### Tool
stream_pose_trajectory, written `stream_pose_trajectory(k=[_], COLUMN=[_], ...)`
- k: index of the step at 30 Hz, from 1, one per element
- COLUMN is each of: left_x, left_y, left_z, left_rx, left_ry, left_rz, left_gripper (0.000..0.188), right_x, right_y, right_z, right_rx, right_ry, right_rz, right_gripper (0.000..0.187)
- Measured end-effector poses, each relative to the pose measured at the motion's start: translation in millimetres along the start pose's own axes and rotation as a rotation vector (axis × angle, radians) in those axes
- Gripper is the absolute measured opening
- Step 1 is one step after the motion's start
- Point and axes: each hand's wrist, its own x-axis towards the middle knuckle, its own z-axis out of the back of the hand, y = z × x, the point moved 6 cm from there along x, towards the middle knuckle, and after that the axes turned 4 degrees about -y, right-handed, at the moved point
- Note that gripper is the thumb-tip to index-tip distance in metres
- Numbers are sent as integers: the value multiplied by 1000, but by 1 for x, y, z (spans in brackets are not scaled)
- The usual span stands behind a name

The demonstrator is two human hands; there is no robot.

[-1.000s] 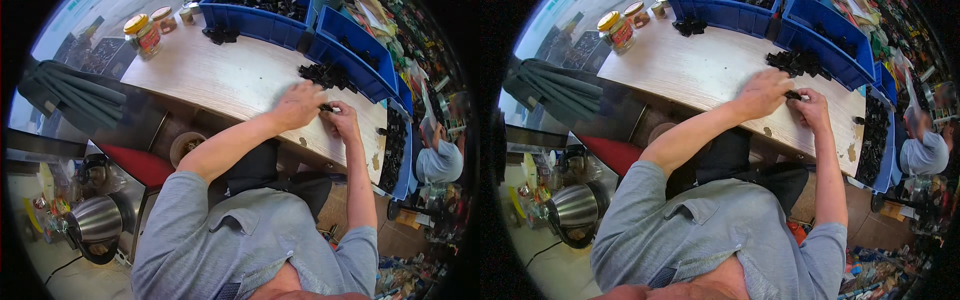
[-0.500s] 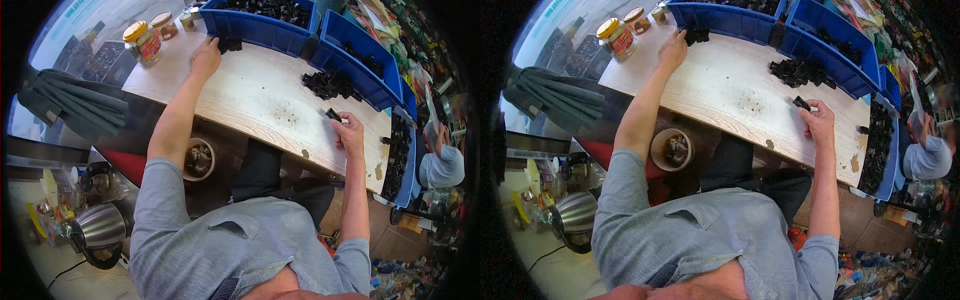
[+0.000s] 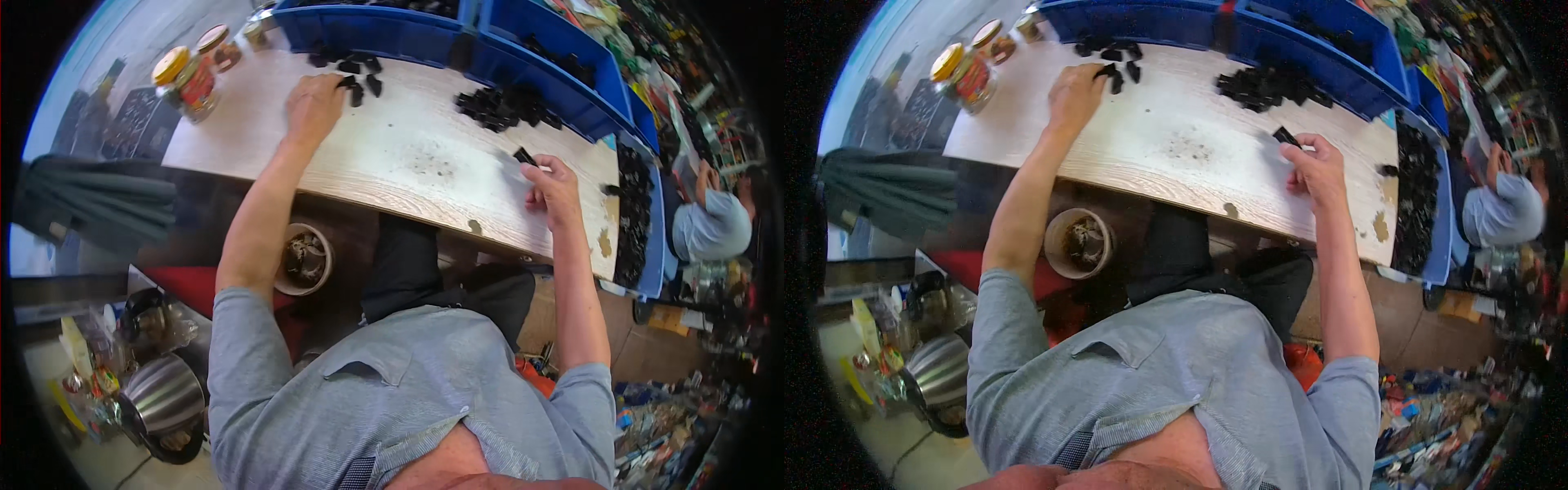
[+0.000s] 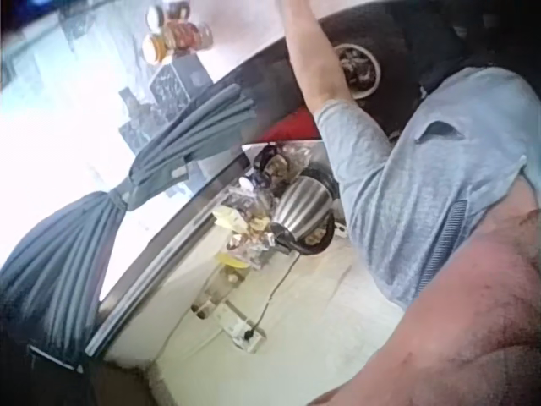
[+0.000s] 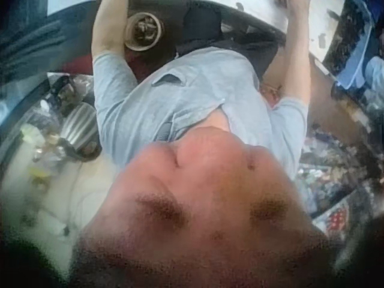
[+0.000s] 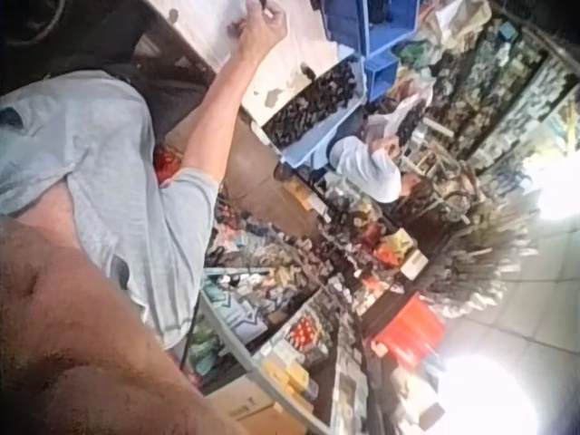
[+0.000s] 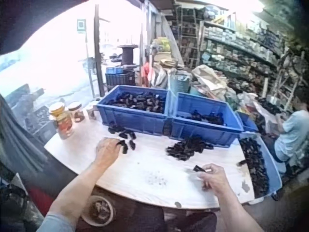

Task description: Sorting and organizing small black plastic components from a workbench into storage bins.

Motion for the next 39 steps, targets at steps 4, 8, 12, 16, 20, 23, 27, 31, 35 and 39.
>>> stream_pose_trajectory(k=[4, 8, 12, 16, 20, 23, 27, 31, 35, 39], left_x=[-5, -8, -26, -50, -48, -47, -44, -39, -38, -38], left_y=[6, -6, -57, -110, -129, -134, -149, -163, -164, -163], left_z=[4, 14, 34, 28, 27, 27, 13, 1, 2, 1], left_rx=[-27, -112, -300, -271, -231, -224, -244, -269, -283, -288], left_ry=[-29, -40, -64, 82, 129, 125, 114, 124, 109, 116], left_rz=[-42, 44, 48, -164, -201, -222, -256, -251, -239, -220], left_gripper=[23, 27, 26, 22, 21, 23, 25, 25, 25, 25], right_x=[-1, 7, 25, 51, 59, 58, 67, 73, 83, 94], right_y=[-1, -3, -9, -18, -41, -36, -7, 11, 21, 32], right_z=[8, 47, 99, 165, 240, 249, 177, 105, 68, 50], right_rx=[36, 12, -27, -51, 78, 67, 117, -26, -171, -413], right_ry=[47, -106, -338, -534, -862, -952, -585, -324, -274, -285], right_rz=[-68, -97, -102, -29, -125, -138, 48, 56, 76, 117], right_gripper=[35, 32, 29, 33, 21, 21, 43, 50, 54, 55])
